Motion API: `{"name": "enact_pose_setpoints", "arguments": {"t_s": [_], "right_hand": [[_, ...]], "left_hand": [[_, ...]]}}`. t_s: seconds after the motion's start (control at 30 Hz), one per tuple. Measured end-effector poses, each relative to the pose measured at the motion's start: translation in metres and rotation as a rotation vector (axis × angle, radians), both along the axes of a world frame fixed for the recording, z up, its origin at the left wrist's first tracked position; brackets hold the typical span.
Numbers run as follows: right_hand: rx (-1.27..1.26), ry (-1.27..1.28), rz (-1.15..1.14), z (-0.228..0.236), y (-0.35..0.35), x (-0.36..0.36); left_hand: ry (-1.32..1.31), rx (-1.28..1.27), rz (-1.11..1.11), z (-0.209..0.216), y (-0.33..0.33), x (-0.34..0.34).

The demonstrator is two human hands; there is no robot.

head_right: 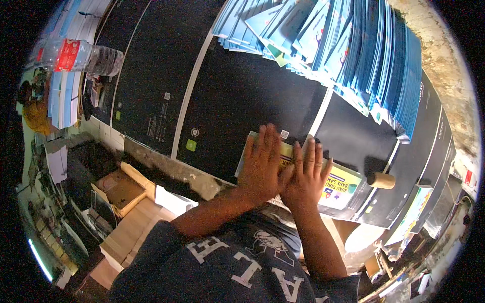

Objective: The person folds printed paper sheets by hand, creases the edges using a small wooden block, and then aligns and stacks the folded booklets on the table.

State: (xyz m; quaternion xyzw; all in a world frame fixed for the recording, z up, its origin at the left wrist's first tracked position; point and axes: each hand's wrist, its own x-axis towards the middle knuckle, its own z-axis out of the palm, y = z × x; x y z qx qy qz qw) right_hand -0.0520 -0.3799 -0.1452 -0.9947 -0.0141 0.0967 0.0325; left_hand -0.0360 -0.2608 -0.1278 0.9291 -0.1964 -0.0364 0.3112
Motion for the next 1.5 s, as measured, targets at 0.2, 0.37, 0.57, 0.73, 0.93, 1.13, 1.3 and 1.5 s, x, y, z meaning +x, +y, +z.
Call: {"name": "enact_pose_setpoints", "arguments": {"t_s": [0.2,0.37,0.57,0.73,0.93,1.13,1.3,1.5], "right_hand": [[0.051,0.073,-0.010,0.013,-0.003,0.005],[-0.086,0.070,0.037,-0.006,-0.006,-0.004],[-0.120,-0.127,0.045,-0.025,-0.010,-0.012],[0.082,0.075,-0.042,0.008,-0.006,-0.001],[0.350,-0.050,-0.112,0.004,-0.030,-0.010],[0.117,-0.038,-0.153,0.016,-0.069,-0.033],[0.279,-0.153,-0.176,0.005,-0.073,-0.041],[0.362,-0.686,-0.359,0.035,-0.156,-0.053]], "left_hand": [[0.190,-0.029,-0.091,0.012,0.011,0.016],[0.036,-0.049,-0.136,-0.023,0.019,0.001],[0.082,-0.314,-0.291,0.023,0.009,0.012],[0.088,-0.069,-0.335,-0.020,0.012,0.025],[0.076,0.117,-0.377,-0.016,0.018,0.028],[-0.089,0.378,-0.485,-0.007,-0.001,0.018],[-0.085,0.404,-0.669,-0.007,0.005,0.023],[-0.090,0.368,-0.664,0.003,0.008,0.033]]}}
